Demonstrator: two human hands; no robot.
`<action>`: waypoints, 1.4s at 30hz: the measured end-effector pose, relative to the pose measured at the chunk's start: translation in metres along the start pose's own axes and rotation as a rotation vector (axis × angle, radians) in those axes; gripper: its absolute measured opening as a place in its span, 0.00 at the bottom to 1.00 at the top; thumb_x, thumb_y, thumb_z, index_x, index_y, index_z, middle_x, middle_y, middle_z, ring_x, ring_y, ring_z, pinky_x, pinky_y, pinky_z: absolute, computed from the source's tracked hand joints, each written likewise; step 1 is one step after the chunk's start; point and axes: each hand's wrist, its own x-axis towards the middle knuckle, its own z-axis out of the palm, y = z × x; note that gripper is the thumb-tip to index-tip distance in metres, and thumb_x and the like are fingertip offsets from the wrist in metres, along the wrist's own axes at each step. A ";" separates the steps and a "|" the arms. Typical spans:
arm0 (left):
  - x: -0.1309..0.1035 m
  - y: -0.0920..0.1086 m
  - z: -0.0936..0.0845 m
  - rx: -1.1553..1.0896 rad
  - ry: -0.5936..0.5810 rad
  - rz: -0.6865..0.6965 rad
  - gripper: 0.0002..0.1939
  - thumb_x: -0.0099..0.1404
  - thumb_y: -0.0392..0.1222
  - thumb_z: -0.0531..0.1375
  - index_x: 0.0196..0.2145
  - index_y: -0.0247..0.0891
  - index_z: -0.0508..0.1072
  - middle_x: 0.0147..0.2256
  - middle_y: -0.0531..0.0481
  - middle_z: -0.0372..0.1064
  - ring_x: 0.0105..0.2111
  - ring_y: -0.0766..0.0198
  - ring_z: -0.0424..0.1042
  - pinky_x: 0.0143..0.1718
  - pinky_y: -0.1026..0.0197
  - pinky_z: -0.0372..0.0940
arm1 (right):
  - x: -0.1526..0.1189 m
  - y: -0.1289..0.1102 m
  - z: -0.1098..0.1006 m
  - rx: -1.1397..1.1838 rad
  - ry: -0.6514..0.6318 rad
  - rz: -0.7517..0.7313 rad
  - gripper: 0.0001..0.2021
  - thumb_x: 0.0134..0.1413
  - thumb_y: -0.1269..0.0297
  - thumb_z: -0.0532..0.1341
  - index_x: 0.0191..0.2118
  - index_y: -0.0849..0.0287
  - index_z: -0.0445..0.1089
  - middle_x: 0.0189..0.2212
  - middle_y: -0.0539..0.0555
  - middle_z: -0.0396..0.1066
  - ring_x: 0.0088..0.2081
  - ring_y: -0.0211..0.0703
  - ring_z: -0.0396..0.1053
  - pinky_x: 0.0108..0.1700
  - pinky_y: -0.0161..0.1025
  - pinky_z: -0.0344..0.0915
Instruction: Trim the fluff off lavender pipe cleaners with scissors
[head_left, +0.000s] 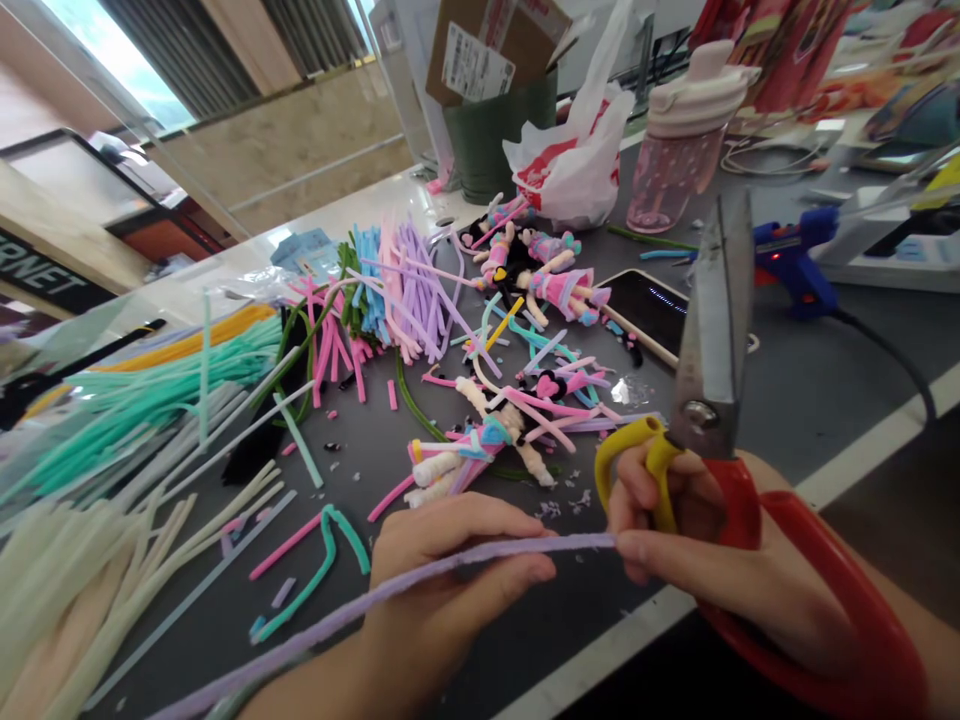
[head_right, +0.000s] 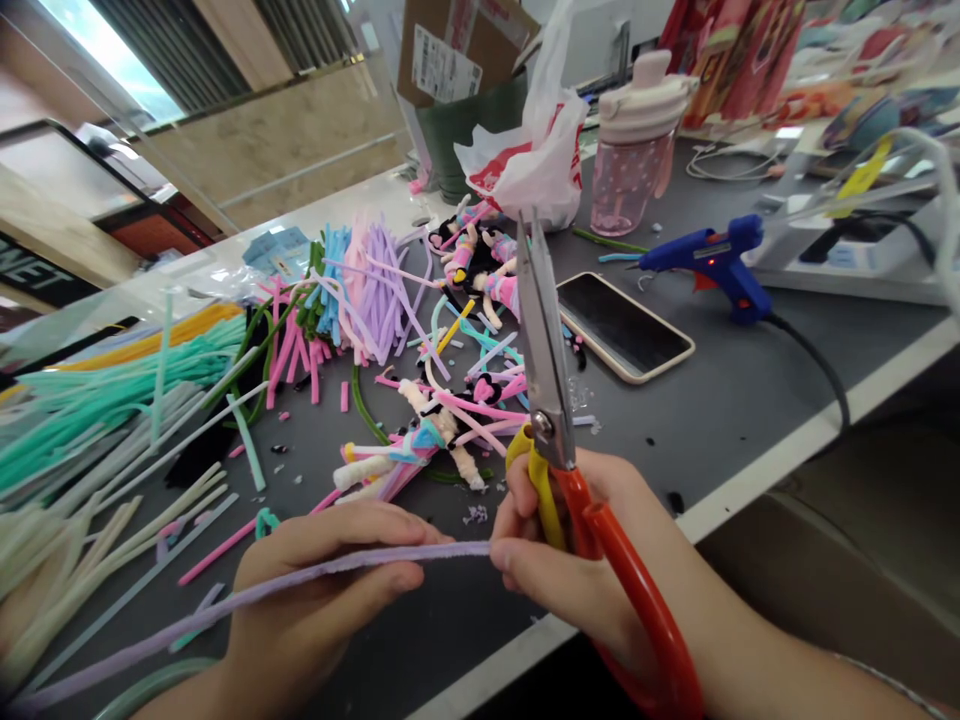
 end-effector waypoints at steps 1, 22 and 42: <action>0.000 -0.001 0.000 0.016 -0.002 0.023 0.03 0.58 0.34 0.70 0.30 0.41 0.82 0.28 0.53 0.82 0.26 0.63 0.80 0.30 0.68 0.73 | 0.000 0.000 0.000 -0.001 0.001 -0.005 0.07 0.44 0.65 0.64 0.25 0.53 0.63 0.19 0.45 0.68 0.22 0.34 0.66 0.23 0.29 0.65; -0.001 -0.001 0.001 -0.041 -0.040 0.015 0.07 0.61 0.30 0.65 0.30 0.40 0.82 0.27 0.52 0.81 0.26 0.64 0.78 0.30 0.68 0.72 | -0.004 0.003 0.000 -0.043 0.023 0.026 0.06 0.44 0.64 0.63 0.25 0.53 0.63 0.20 0.45 0.67 0.22 0.35 0.65 0.22 0.32 0.63; -0.001 0.000 0.006 -0.049 0.002 0.022 0.07 0.59 0.29 0.67 0.30 0.40 0.82 0.26 0.53 0.82 0.25 0.65 0.79 0.30 0.70 0.72 | -0.009 0.014 0.002 -0.048 0.048 0.037 0.09 0.48 0.58 0.65 0.27 0.52 0.63 0.22 0.47 0.67 0.23 0.38 0.64 0.23 0.36 0.64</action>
